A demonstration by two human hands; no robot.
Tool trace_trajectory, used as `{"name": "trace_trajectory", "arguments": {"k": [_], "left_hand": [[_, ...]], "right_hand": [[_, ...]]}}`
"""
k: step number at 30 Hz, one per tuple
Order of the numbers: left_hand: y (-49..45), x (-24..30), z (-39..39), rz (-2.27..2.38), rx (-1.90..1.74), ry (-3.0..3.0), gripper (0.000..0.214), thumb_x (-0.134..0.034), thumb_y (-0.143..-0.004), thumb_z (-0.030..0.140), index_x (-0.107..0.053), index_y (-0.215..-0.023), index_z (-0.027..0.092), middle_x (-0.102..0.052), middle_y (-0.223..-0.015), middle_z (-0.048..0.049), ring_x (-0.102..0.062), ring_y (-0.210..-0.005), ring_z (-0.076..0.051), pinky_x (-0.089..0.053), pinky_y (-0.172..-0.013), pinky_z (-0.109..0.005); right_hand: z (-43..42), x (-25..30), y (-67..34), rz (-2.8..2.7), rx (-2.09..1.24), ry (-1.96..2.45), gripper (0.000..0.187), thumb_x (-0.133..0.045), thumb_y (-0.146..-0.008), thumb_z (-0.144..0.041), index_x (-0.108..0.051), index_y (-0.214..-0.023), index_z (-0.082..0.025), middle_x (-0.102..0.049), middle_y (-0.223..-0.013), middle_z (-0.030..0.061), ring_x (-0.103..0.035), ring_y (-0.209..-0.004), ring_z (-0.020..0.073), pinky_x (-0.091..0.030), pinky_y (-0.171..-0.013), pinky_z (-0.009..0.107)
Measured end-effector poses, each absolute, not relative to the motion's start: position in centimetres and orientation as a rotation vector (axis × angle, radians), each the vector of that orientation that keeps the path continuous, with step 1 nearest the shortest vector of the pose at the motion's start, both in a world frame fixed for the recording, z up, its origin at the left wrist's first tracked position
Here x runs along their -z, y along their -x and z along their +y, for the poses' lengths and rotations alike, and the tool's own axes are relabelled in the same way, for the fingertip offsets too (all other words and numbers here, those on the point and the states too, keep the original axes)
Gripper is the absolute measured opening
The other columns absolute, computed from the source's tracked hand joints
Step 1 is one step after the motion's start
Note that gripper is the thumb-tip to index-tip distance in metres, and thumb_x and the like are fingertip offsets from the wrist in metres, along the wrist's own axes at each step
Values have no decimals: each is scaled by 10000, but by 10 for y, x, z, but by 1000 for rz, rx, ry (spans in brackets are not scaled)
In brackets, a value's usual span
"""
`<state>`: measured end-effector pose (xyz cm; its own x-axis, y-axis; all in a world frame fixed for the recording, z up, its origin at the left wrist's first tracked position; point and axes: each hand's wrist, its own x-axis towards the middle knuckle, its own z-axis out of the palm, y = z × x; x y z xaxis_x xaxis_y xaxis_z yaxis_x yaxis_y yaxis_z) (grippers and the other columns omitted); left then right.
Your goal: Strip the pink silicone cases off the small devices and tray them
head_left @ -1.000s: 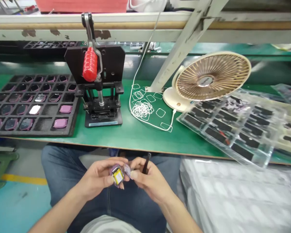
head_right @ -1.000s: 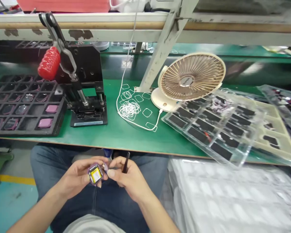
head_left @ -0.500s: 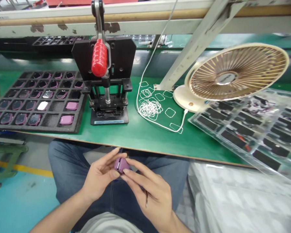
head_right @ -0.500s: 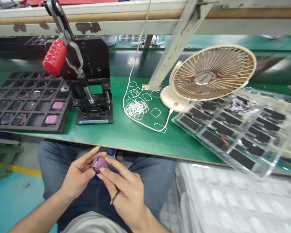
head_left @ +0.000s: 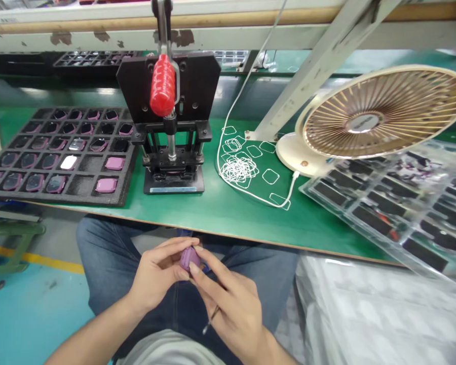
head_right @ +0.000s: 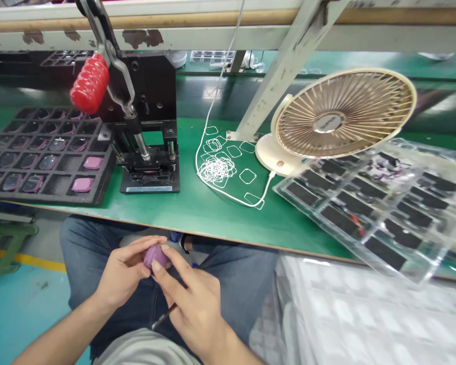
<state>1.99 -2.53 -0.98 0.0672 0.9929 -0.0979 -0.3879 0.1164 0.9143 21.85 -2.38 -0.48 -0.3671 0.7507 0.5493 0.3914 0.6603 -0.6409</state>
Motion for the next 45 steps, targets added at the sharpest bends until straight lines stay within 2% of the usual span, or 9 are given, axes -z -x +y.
{"name": "trace_trajectory", "arguments": {"k": [6, 10, 22, 29, 33, 36, 39, 42, 45], "left_hand": [[-26, 10, -26, 918, -1334, -898, 405, -856, -900, 308, -802, -1301, 292, -709, -1461, -125, -601, -1421, -333, -499, -1190, -473], [-32, 8, -26, 1040, -1373, -671, 294, -848, -912, 318, -835, -1205, 293, -823, -1191, -73, -766, -1099, -216, -605, -975, -302], [-34, 6, -25, 916, -1498, -671, 145, -894, -860, 288, -884, -1005, 286, -830, -917, -50, -776, -865, -187, -627, -818, -289], [-11, -3, -23, 1193, -1390, -1763, 578, -854, -868, 137, -737, -1397, 339, -754, -1357, -117, -739, -1218, -293, -618, -1057, -429], [13, -9, -19, 1081, -1355, -2301, 756, -690, -930, -2, -513, -1611, 278, -802, -1276, -121, -766, -1187, -279, -640, -1024, -410], [24, -15, 2, 1189, -1463, -2291, 676, -622, -953, -19, -592, -1555, 285, -824, -1224, -98, -787, -1117, -258, -643, -987, -403], [27, -20, 41, 1367, -1467, -2214, 400, -624, -1009, 96, -761, -1339, 276, -831, -1187, -86, -769, -1142, -272, -602, -1046, -474], [25, -19, 78, 1484, -1398, -2185, 200, -674, -1023, 235, -815, -1164, 242, -834, -1146, -96, -760, -1137, -292, -579, -1057, -500], [22, -12, 95, 1528, -1376, -2167, 167, -699, -1011, 279, -825, -1107, 222, -835, -1104, -114, -775, -1057, -300, -594, -994, -480]], "right_hand": [[-24, 15, -212, -2045, -413, 932, 571, -621, -977, -17, -630, -1505, -236, -621, -1537, 179, -808, -1010, 219, -641, -755, 318], [-13, 9, -206, -1946, -464, 1004, 459, -722, -981, -130, -636, -1420, -228, -734, -1371, 156, -776, -1138, 239, -656, -852, 309], [-3, -10, -206, -2121, -703, 893, 121, -574, -1026, -200, -617, -913, -198, -582, -703, -6, -504, -581, 131, -346, -579, 309], [7, -25, -207, -1625, -1559, 1125, 467, -544, -1075, -537, -471, -736, -223, -393, -659, -44, -350, -583, 116, -309, -551, 264], [19, -41, -208, -1609, -1871, 1053, 566, -496, -1060, -667, -522, -722, -214, -399, -604, -48, -323, -545, 109, -306, -531, 260], [50, -73, -209, -1864, -1335, 1095, 543, -497, -1091, -580, -645, -730, -203, -583, -650, 3, -500, -596, 134, -406, -572, 265], [96, -120, -201, -1884, -523, 994, 279, -614, -1067, -459, -764, -1143, -237, -784, -1042, 63, -670, -732, 167, -526, -640, 286], [138, -158, -177, -1988, -42, 743, 540, -717, -1012, -461, -590, -1503, -274, -664, -1492, 104, -765, -995, 211, -602, -697, 277], [164, -175, -150, -2136, 192, 602, 343, -634, -1079, -365, -657, -1405, -263, -692, -1477, 55, -757, -1177, 198, -624, -781, 222]]}}
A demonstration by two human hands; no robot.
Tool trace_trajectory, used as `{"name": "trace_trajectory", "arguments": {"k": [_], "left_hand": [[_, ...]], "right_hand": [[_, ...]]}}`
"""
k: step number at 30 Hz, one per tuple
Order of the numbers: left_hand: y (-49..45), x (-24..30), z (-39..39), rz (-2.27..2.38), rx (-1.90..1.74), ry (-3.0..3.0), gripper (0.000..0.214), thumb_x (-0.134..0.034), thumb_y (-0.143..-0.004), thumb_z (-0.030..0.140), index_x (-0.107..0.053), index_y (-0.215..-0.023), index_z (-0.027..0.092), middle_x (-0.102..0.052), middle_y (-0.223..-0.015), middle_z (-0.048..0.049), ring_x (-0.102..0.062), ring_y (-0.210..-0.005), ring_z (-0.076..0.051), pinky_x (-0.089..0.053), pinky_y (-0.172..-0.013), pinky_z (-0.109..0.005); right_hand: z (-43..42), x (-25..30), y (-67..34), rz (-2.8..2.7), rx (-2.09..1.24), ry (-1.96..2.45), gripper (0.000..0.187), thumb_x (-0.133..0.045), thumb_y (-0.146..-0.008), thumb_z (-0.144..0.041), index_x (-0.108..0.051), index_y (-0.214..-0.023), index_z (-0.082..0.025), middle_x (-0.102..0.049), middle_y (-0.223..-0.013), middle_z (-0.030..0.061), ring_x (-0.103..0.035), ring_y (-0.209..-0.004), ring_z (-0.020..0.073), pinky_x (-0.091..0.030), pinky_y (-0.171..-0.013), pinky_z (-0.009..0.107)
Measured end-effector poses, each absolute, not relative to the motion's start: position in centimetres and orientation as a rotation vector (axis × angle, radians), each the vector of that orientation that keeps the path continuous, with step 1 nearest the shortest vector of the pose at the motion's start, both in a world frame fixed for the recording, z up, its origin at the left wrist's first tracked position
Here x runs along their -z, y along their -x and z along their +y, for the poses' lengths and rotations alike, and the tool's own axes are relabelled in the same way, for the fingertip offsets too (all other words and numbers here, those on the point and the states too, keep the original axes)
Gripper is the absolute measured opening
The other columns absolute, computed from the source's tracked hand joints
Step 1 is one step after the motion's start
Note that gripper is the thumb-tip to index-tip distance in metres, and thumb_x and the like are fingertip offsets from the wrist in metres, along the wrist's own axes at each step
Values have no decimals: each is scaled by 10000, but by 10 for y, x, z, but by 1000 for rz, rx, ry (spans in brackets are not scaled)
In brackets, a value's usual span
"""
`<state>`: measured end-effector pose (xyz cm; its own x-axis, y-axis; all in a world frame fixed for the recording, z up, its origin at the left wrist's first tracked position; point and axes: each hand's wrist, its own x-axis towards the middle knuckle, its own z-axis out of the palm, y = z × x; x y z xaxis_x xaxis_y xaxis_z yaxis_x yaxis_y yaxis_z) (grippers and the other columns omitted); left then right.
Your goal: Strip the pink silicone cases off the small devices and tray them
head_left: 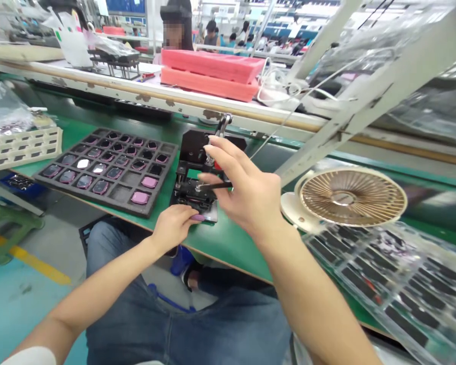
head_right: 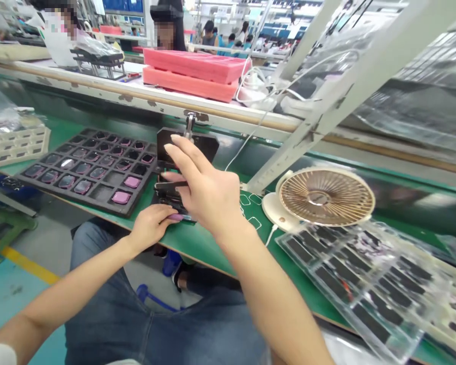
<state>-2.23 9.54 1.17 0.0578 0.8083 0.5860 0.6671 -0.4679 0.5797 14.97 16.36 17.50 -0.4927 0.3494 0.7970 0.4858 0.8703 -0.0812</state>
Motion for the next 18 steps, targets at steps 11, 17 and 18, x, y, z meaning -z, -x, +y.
{"name": "trace_trajectory", "arguments": {"k": [11, 17, 18], "left_hand": [[35, -15, 74, 1574, -1519, -1939, 176, -697, -1013, 216, -805, -1151, 238, -831, -1114, -67, -762, -1052, -249, -601, -979, -408], [53, -13, 30, 1670, -1618, -1794, 187, -709, -1013, 204, -794, -1169, 259, -818, -1101, -41, -770, -1024, -205, -621, -945, -340], [54, -12, 26, 1685, -1619, -1790, 216, -706, -1014, 201, -783, -1207, 261, -819, -1098, -39, -774, -1012, -201, -627, -933, -333]], "right_hand": [[164, -170, -153, -1719, 239, 715, 228, -562, -1118, -331, -739, -1142, -189, -816, -997, 50, -781, -869, 164, -609, -735, 265], [164, -47, -153, -2485, 67, 1053, 320, -493, -1120, -299, -741, -1320, -273, -748, -1390, 27, -772, -1138, 200, -614, -738, 264], [168, -41, -149, -2543, 66, 1126, 353, -501, -1112, -301, -693, -1407, -287, -714, -1448, 30, -764, -1160, 219, -616, -740, 284]]}}
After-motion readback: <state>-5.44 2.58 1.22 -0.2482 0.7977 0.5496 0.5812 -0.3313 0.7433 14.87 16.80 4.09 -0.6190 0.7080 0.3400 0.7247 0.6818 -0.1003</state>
